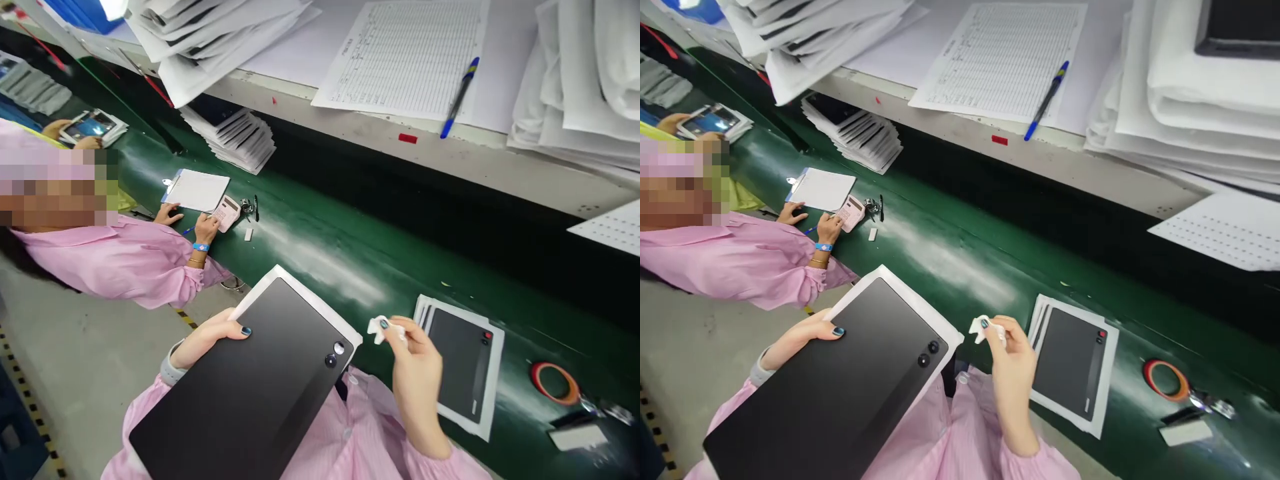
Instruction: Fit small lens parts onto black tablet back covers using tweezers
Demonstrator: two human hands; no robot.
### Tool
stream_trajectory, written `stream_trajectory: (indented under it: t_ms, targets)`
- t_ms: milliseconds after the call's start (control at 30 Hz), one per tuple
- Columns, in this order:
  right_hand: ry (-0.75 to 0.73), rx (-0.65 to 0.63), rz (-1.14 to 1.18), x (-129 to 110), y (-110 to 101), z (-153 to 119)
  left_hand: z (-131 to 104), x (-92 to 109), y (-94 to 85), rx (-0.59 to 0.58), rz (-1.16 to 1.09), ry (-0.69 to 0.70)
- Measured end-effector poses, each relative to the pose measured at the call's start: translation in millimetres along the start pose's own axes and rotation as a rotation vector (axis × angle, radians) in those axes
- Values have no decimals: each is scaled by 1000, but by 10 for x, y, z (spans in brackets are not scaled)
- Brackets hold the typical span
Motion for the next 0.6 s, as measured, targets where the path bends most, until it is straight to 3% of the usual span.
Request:
stream_trajectory:
  t_ms: [133, 267, 467, 600]
  targets:
    - [-156, -28, -41, -406, -226, -446, 72, -125, -62, -72, -10, 2]
    - [-329, -96, -153, -663, -162, -670, 79, -224, 25, -155, -20, -13]
    - [-267, -38, -135, -567, -177, -538, 18, -323, 186, -211, -10, -1]
    - [-198, -87, -123, -201, -196, -266, 110, -486, 219, -149, 4, -33]
Point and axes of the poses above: each hand's wrist, its own z-axis towards the middle knuckle, its own y-axis out of the palm, x = y × z, the point moved 1 cm from there along z, towards the middle knuckle, and after that the axes turned 12 degrees about -z, right-handed, at the moved point
